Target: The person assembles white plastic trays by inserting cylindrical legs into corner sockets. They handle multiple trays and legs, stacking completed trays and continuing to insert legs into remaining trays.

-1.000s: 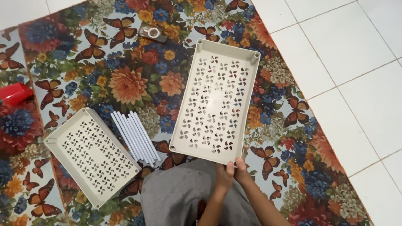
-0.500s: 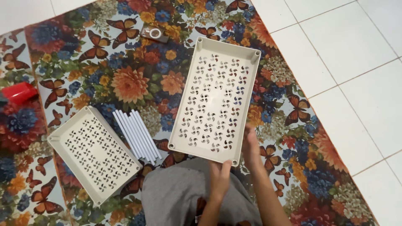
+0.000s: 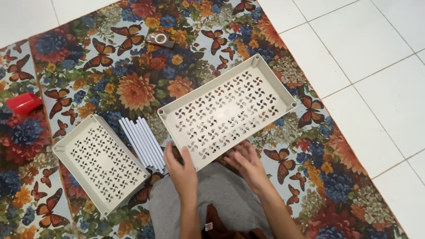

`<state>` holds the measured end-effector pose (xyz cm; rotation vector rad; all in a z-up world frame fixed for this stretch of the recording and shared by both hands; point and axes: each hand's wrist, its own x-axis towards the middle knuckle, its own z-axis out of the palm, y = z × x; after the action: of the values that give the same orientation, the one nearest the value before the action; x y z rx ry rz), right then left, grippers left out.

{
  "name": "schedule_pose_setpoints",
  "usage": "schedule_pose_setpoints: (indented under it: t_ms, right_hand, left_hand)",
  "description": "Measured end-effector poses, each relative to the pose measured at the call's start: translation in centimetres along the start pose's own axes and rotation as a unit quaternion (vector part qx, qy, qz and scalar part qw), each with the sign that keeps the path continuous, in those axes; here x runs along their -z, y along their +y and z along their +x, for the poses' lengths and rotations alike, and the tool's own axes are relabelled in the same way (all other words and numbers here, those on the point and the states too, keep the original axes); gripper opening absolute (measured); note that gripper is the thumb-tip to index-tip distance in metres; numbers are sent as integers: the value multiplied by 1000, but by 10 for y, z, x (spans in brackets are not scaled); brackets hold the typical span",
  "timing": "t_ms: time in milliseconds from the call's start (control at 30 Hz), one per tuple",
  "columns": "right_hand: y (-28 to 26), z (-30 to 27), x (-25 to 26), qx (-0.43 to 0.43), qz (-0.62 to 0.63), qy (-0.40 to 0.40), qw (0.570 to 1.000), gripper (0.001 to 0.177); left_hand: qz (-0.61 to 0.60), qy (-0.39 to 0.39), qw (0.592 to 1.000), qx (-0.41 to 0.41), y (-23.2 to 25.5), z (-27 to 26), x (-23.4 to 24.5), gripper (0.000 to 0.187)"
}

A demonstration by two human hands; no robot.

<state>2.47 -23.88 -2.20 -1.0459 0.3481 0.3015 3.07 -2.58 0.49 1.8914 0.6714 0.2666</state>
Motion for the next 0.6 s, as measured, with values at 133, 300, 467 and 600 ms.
schedule_pose_setpoints:
  t_ms: [133,300,467,600]
  right_hand:
    - [-20,10,15,32,69,38,996,83]
    - [-55,13,28,33,102,46,993,83]
    - [-25,-15,13,41,41,38,998,89]
    - [4,-33,36,4,-22,-44,999,63]
  left_hand:
    - [260,47,927,-265,23,-45,-18,59]
    - [248,5,893,-375,17,-75,-53,44]
    - [236,-64,896,-371,-13,-46,-41,58]
    - [273,21,894,-355,-27,-8,-20,47]
